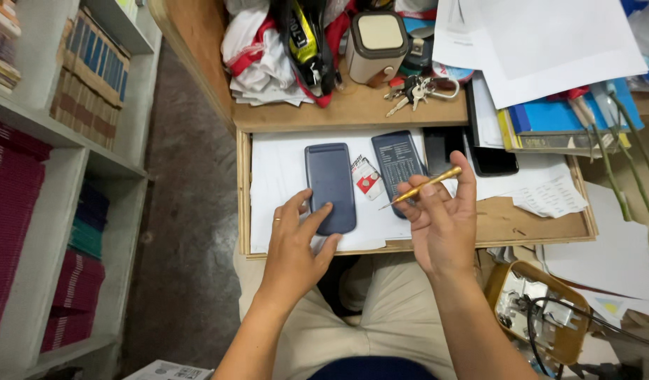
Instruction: The person disassembles a calculator by removing the outer casing, then uses tweezers and a marker to manipulate and mark internal wiring and components.
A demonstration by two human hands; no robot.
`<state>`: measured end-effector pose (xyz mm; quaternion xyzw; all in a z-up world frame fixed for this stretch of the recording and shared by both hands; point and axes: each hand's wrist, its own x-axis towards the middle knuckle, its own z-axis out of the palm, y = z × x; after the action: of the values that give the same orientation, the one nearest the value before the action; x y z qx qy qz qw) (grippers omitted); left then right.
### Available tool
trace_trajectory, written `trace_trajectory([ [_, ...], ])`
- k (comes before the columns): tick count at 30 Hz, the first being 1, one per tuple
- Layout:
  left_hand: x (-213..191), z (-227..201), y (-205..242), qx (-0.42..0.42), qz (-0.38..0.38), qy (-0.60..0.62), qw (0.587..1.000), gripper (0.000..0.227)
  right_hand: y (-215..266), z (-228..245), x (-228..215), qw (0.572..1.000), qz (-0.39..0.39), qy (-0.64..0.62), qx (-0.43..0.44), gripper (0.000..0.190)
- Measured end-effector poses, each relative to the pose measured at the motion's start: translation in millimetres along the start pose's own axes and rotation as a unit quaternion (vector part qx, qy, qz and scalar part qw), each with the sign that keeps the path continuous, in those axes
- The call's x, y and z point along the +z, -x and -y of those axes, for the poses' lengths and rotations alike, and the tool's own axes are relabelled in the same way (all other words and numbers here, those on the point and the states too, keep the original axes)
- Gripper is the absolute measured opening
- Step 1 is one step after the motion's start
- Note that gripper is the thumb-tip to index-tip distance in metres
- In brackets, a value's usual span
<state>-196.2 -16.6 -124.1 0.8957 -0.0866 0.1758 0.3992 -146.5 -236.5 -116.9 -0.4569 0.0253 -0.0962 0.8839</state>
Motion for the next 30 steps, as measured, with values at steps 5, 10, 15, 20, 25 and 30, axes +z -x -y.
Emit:
trace_trajectory([
  [5, 1, -10, -4, 0.002, -0.018, -0.020, 1.000, 0.042, 4, 2, 5, 0.999, 0.021, 0.006, -0.026, 0.067],
  [10, 6, -36, -10, 0.007, -0.049, 0.061, 0.997, 0.023, 11, 6, 15, 0.998, 0.037, 0.019, -0.045, 0.068],
  [15, 24, -47, -12, -0.163, -0.038, 0.321, 0.932, 0.010, 14, 10, 21, 0.997, 0.049, 0.027, -0.054, 0.068],
  [20, 22, -50, -12, -0.183, -0.035, 0.373, 0.909, 0.009, 16, 9, 21, 0.997, 0.051, 0.033, -0.058, 0.068],
  [25, 26, -46, -11, -0.186, -0.034, 0.391, 0.901, 0.001, 21, -3, 23, 0.996, 0.052, 0.039, -0.055, 0.077],
  [30, 24, -44, -14, -0.173, -0.016, 0.361, 0.916, 0.003, 20, -19, 25, 0.991, 0.055, 0.125, -0.007, 0.036],
])
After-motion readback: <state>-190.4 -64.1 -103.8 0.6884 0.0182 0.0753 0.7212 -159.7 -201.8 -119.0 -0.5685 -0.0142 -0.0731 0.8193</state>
